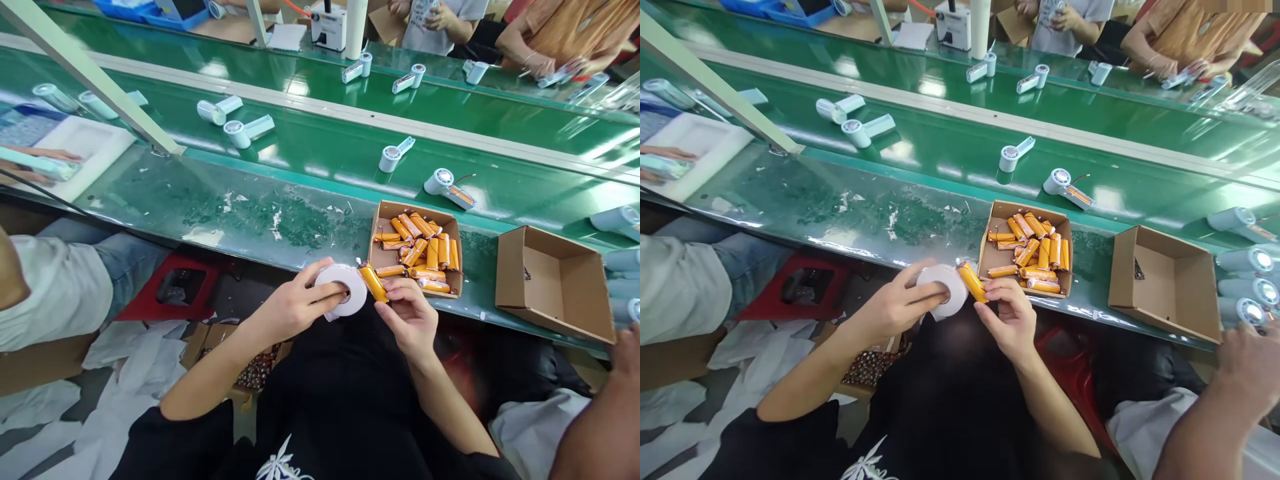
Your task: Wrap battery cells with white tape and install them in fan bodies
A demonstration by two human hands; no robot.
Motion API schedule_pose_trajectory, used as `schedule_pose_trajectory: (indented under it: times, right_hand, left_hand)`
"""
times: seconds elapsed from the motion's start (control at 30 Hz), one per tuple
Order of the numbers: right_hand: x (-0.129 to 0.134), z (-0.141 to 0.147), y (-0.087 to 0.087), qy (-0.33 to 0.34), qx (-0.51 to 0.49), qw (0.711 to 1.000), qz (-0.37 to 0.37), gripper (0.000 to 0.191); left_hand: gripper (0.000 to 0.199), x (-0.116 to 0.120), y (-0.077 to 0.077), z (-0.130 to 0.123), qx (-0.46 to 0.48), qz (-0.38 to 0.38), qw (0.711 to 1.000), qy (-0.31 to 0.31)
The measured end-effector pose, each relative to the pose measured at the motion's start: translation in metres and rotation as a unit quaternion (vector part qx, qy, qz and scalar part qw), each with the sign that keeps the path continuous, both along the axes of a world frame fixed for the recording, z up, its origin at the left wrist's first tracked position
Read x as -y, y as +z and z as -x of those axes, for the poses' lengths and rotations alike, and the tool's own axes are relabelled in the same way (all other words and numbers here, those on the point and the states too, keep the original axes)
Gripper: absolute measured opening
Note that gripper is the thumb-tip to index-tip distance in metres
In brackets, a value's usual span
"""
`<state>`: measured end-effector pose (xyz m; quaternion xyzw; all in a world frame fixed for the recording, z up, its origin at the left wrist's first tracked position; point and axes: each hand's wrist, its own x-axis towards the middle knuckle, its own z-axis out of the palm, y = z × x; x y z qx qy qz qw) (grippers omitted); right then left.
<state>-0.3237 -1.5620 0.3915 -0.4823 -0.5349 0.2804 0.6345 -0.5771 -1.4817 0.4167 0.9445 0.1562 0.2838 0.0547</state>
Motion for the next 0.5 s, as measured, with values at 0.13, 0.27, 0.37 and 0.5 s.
schedule_pose_trajectory:
  times: [0.13, 0.27, 0.37, 0.5]
  right_hand:
    - [-0.004, -0.015, 0.010, 0.168, -0.041, 0.971, 0.168, 0.056]
    - [-0.020, -0.034, 0.043, 0.231, 0.181, 0.921, 0.254, 0.031]
    - [-0.028, -0.038, 0.051, 0.241, 0.250, 0.900, 0.262, 0.021]
    - [-0.023, -0.007, 0.018, 0.098, -0.017, 0.963, 0.250, 0.039]
  left_hand:
    - [0.031, -0.007, 0.020, 0.005, -0.063, -0.049, 0.996, -0.049]
    - [0.038, -0.009, 0.036, -0.004, -0.082, -0.039, 0.992, -0.086]
    - [0.036, -0.006, 0.035, -0.011, -0.102, -0.044, 0.991, -0.073]
    - [0.028, 0.003, 0.019, -0.018, -0.091, -0.044, 0.995, 0.016]
